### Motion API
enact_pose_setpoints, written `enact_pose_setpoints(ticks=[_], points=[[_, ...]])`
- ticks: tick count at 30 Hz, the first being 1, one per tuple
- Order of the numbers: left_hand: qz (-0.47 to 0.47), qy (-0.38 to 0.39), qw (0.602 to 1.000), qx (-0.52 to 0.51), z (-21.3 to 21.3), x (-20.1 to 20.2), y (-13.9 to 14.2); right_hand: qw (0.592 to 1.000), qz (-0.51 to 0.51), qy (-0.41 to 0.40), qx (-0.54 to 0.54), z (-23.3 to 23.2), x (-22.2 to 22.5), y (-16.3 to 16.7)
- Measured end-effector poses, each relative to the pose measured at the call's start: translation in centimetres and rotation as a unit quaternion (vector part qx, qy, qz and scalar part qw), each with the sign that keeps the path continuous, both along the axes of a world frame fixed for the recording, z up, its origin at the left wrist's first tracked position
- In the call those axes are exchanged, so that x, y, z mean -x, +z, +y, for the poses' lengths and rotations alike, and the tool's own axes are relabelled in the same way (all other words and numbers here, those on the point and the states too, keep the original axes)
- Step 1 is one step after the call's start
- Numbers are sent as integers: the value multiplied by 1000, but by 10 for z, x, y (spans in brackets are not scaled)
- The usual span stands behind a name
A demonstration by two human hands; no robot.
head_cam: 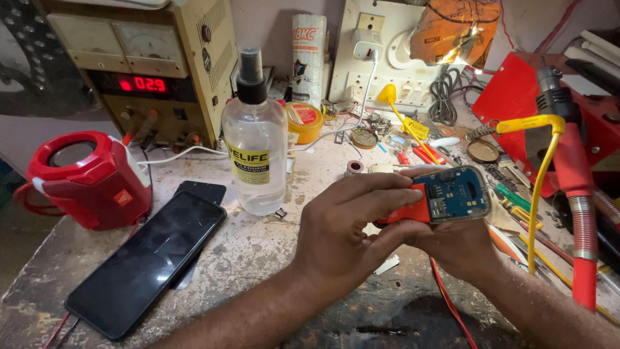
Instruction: The person cleans a mobile phone motherboard with a cloth, then reassembles the phone by inserting the motherboard into the casing, attaching the battery, and closing the back cover. The phone is powered on to confirm functionality.
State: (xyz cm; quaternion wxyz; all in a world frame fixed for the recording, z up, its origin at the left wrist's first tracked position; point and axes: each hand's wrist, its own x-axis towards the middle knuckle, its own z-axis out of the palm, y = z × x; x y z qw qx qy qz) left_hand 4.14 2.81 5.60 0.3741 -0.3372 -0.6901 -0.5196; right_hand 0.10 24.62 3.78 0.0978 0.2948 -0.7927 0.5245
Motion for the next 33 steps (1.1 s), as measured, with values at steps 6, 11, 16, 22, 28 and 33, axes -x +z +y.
enact_pose_setpoints(ticks=[6,11,16,22,28,33], points=[[5,1,1000,5,0,0,1,1000,6,-17,-5,0,1,-1],[3,-3,1000,7,-1,-1,1,999,10,-24,-20,3,0,-1],[8,-3,1000,10,-1,-2,2,999,15,-31,-30,4,-1,-2],[12,-8,1000,11,-2,-3,2,996,-14,53,75,-2,-3,0],[16,-47,998,27,-6,2,0,998,27,-45,-21,-3,-5,7],[15,-57,997,51,-11,10,1,1000,17,2,-7,-1,-1,7]])
